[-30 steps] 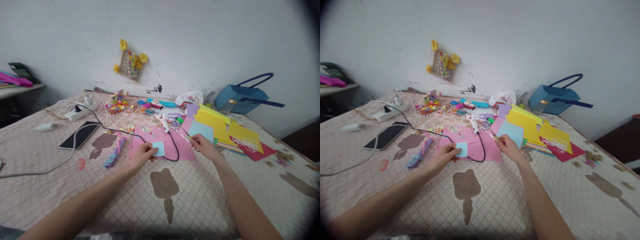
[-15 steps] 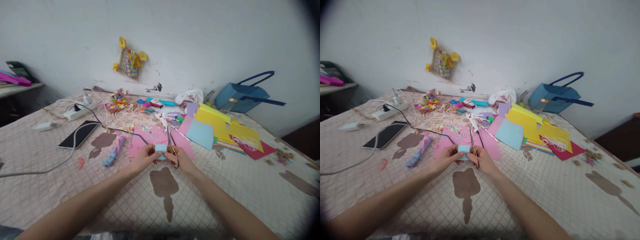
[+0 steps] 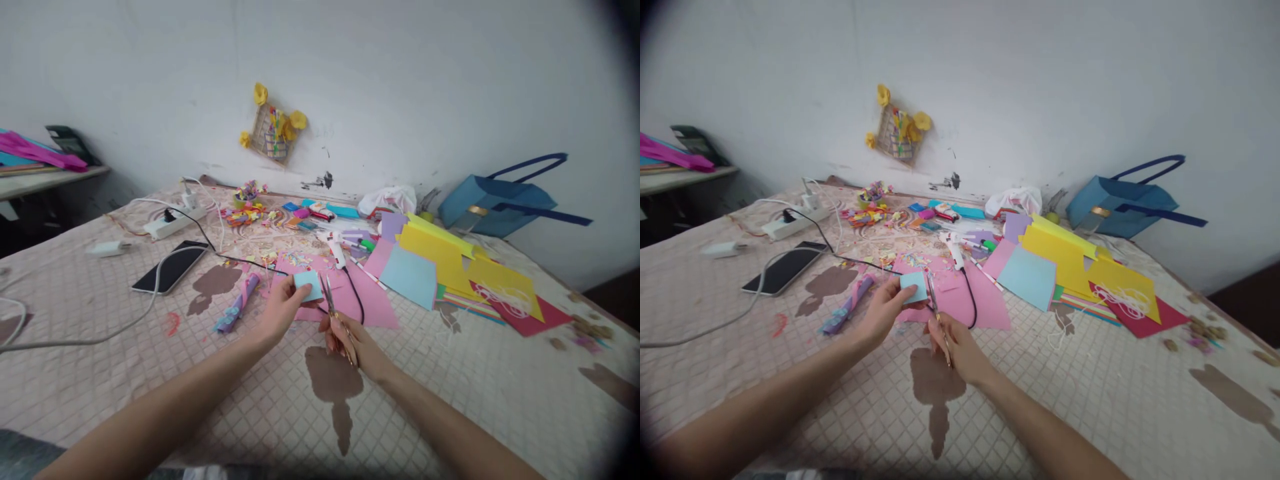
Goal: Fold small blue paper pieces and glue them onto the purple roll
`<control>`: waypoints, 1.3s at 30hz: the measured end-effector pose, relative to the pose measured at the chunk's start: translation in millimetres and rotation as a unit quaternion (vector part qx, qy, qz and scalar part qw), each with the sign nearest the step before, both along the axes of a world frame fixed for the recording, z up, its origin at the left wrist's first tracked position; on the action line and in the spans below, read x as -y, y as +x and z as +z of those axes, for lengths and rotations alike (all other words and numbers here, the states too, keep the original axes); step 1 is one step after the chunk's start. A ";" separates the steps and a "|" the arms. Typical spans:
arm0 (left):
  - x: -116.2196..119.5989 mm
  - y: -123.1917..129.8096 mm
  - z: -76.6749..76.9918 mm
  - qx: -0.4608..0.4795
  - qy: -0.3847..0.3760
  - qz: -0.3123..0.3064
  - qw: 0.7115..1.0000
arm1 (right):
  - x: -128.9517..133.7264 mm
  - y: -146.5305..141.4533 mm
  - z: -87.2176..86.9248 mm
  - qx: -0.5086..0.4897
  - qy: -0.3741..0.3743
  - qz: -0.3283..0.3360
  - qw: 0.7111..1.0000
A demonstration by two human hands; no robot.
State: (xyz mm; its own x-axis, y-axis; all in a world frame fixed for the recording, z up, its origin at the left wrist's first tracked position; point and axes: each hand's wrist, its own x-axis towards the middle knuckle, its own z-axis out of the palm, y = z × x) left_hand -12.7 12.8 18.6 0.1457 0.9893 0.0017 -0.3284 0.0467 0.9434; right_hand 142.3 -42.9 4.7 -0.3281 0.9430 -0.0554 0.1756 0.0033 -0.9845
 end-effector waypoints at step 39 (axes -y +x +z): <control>-2.7 0.0 -4.9 0.067 -0.011 -0.009 0.998 | 6.1 -10.1 -7.0 0.057 0.030 -0.056 0.996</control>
